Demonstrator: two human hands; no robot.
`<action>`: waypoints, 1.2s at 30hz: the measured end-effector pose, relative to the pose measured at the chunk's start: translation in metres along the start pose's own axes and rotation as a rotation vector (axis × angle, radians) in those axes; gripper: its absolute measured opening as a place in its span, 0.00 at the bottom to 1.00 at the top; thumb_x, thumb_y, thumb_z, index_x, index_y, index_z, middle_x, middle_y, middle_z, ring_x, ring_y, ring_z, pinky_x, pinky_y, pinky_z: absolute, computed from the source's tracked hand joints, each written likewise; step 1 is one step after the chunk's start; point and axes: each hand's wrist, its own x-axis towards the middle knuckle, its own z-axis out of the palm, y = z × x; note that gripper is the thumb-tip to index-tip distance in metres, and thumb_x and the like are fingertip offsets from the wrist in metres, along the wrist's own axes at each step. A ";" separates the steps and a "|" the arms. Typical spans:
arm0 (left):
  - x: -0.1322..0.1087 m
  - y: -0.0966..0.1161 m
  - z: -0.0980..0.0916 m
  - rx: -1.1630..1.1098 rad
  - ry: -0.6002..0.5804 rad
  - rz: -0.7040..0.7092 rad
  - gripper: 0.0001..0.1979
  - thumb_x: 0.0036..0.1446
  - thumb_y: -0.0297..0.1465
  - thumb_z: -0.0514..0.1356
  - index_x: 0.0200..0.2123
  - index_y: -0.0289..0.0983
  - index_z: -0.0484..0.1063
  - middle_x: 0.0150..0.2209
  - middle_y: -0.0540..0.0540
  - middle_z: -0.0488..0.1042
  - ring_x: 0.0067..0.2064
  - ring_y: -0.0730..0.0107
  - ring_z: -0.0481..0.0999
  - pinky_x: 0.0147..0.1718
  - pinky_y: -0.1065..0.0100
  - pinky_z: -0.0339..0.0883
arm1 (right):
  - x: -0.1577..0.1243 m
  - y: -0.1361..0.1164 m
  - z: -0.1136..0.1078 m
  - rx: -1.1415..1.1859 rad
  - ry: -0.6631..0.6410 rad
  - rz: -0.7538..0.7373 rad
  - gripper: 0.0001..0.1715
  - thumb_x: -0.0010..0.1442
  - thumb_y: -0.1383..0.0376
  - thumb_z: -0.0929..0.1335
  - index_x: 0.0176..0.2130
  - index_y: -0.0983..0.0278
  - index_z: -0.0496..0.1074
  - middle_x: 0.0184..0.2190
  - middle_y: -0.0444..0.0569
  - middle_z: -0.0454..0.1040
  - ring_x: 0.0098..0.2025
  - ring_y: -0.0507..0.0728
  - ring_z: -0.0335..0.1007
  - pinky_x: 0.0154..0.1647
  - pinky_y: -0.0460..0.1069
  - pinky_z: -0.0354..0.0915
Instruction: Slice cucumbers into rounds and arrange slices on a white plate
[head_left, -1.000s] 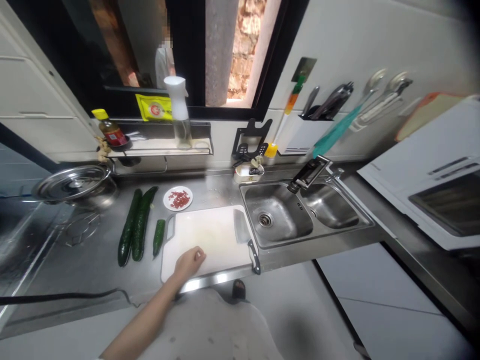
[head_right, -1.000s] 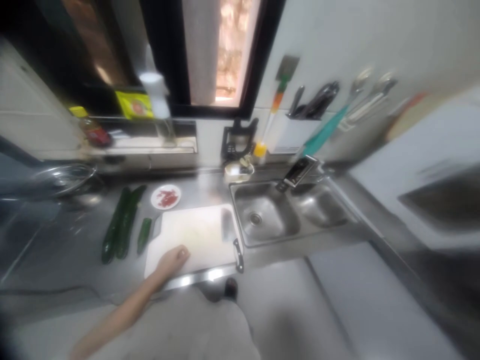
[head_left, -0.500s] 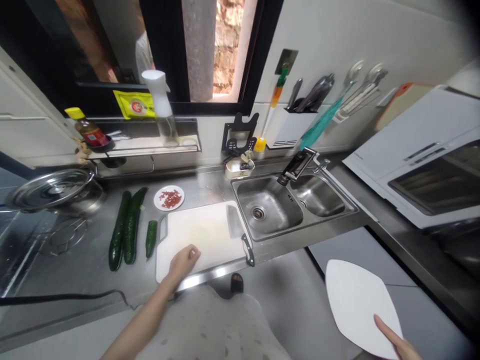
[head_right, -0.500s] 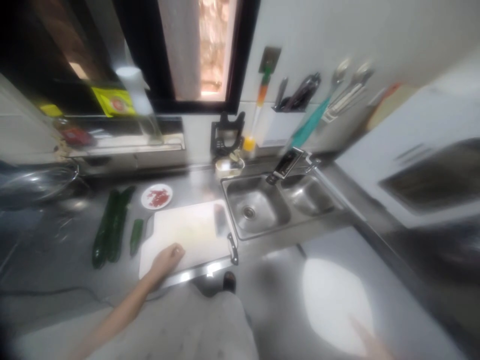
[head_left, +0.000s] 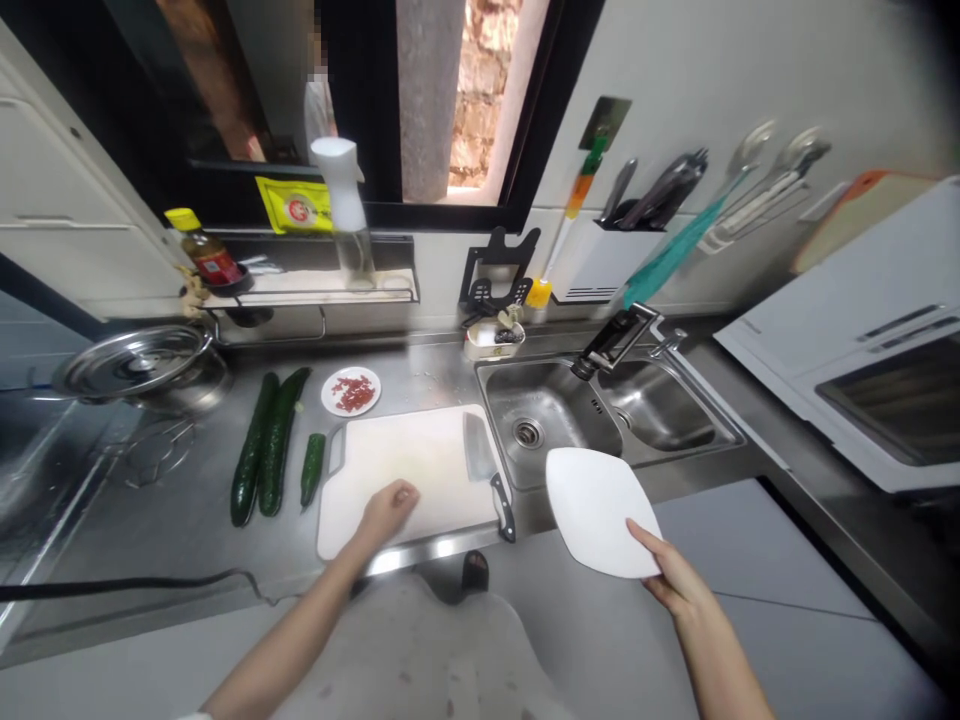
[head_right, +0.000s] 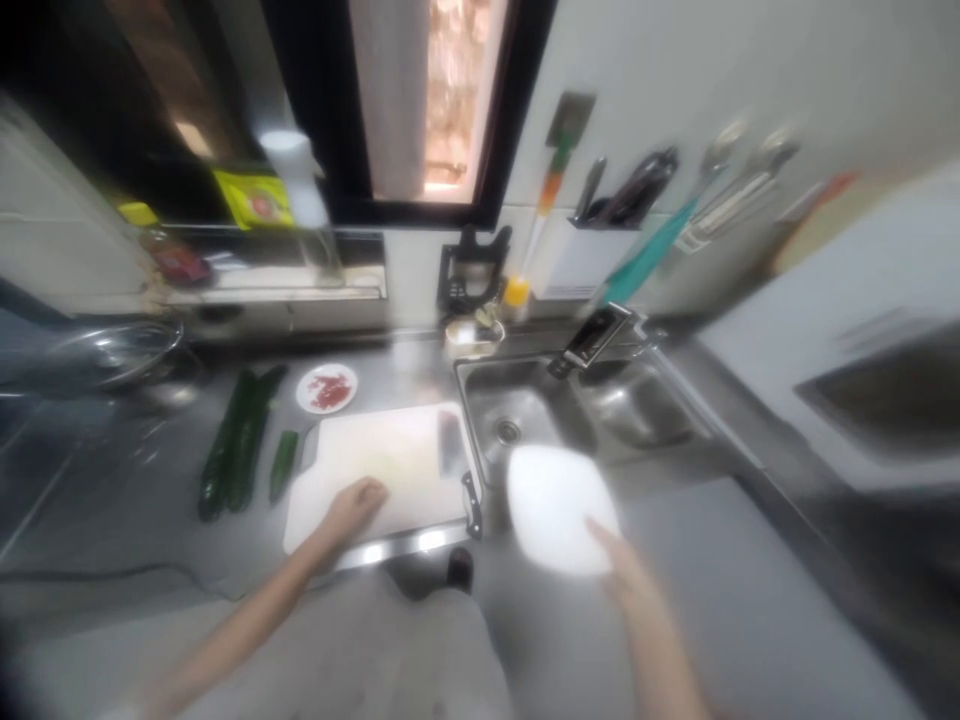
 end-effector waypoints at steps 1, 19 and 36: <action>0.002 0.006 0.005 -0.084 -0.032 0.014 0.17 0.56 0.43 0.55 0.37 0.36 0.73 0.31 0.47 0.75 0.33 0.70 0.73 0.32 0.71 0.62 | 0.003 -0.005 0.010 0.007 -0.017 0.006 0.25 0.46 0.61 0.71 0.46 0.57 0.76 0.44 0.60 0.77 0.43 0.66 0.77 0.35 0.52 0.73; 0.043 0.096 0.010 -0.874 -0.196 -0.121 0.27 0.49 0.46 0.65 0.46 0.33 0.69 0.33 0.44 0.76 0.30 0.74 0.75 0.26 0.76 0.64 | 0.019 -0.083 0.182 0.068 -0.418 0.025 0.18 0.54 0.73 0.66 0.47 0.70 0.68 0.23 0.47 0.74 0.22 0.52 0.71 0.22 0.45 0.72; 0.134 0.048 -0.059 -0.883 0.221 -0.175 0.10 0.49 0.33 0.64 0.31 0.33 0.69 0.20 0.52 0.68 0.21 0.79 0.69 0.22 0.78 0.66 | 0.082 -0.115 0.318 -0.363 -0.620 -0.302 0.04 0.56 0.69 0.67 0.29 0.66 0.68 0.10 0.36 0.60 0.12 0.45 0.51 0.12 0.40 0.46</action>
